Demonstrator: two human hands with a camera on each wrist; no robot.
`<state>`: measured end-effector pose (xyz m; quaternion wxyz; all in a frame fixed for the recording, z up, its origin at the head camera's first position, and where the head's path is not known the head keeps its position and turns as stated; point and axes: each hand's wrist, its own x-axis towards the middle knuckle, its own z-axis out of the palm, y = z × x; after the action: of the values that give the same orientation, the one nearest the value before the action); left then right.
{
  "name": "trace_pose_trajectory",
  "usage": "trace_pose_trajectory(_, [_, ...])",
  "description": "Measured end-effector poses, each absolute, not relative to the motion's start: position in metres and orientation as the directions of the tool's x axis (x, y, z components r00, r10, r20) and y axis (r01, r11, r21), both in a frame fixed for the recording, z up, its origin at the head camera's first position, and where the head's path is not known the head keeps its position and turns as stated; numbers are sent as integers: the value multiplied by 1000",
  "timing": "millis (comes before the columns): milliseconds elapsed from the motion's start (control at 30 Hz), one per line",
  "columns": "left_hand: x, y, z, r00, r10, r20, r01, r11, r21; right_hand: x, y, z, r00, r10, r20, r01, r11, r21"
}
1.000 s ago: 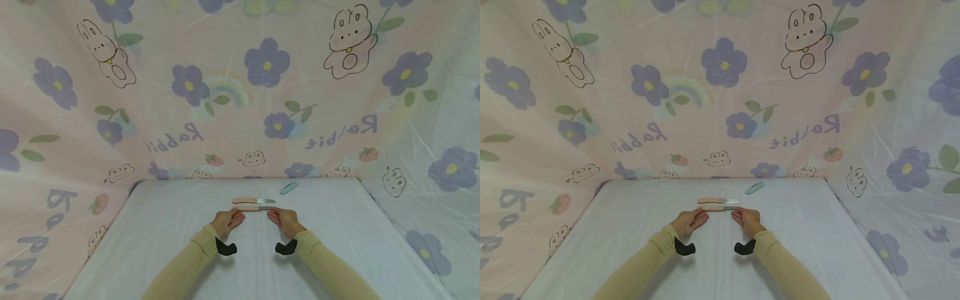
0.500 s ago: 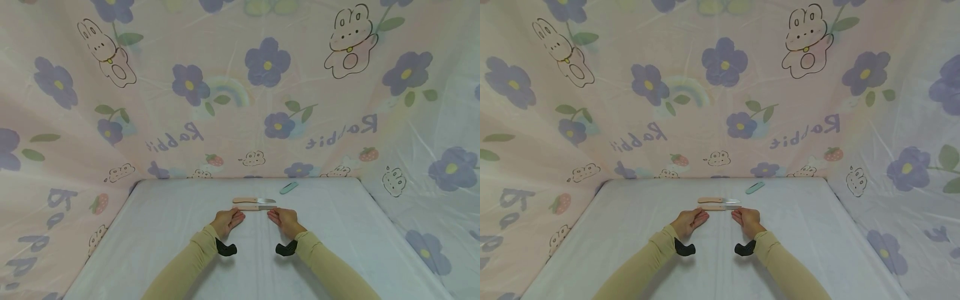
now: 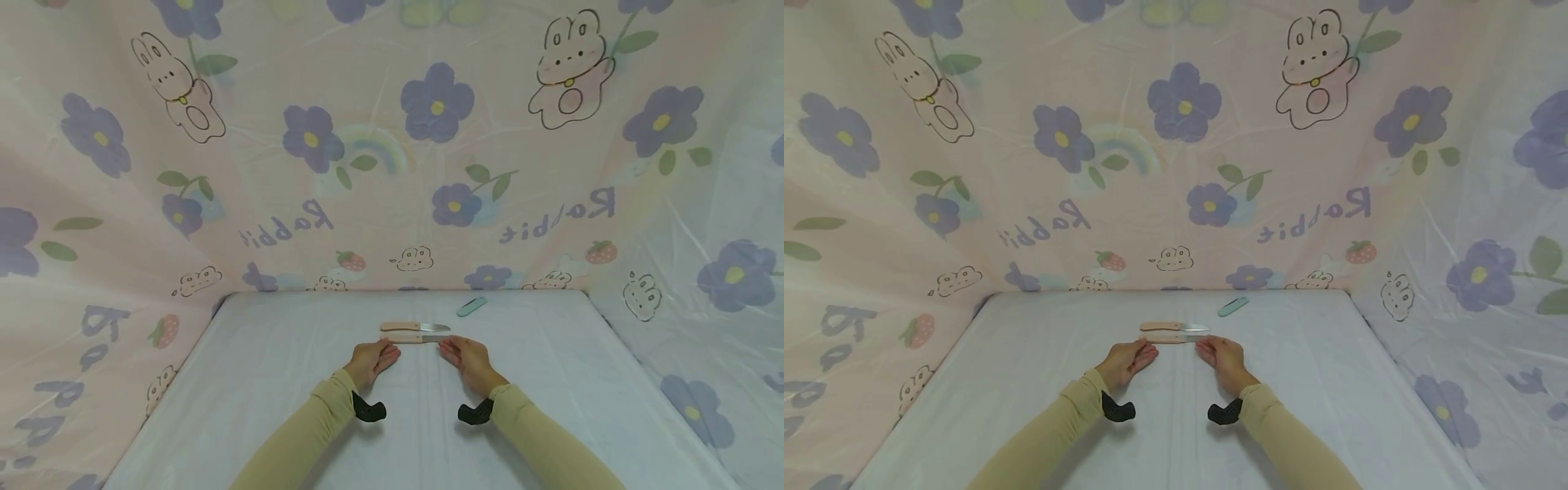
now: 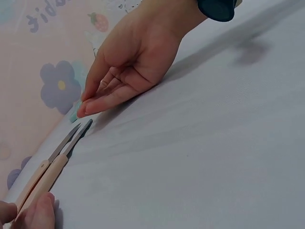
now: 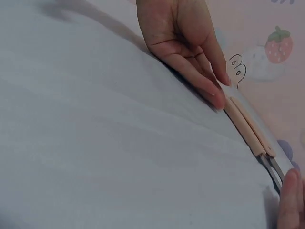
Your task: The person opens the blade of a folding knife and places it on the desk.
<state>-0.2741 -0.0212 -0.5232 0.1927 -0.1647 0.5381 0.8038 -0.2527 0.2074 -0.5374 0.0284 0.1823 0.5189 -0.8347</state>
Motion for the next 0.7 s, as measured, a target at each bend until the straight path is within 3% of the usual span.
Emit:
trace_pose_trajectory(233, [-272, -23, -519, -891, 170, -420, -453, -323, 831, -248, 218, -542, -960, 71, -270, 202, -491, -847])
trace_pose_trajectory(533, [-286, -28, -500, -927, 181, -328, -372, -357, 857, -246, 239, -529, -968, 95, -231, 176, -400, -899])
trace_pose_trajectory(700, [-297, -29, -482, -945, 196, -262, -315, -326, 891, -249, 259, -519, -965, 93, -245, 181, -439, -880])
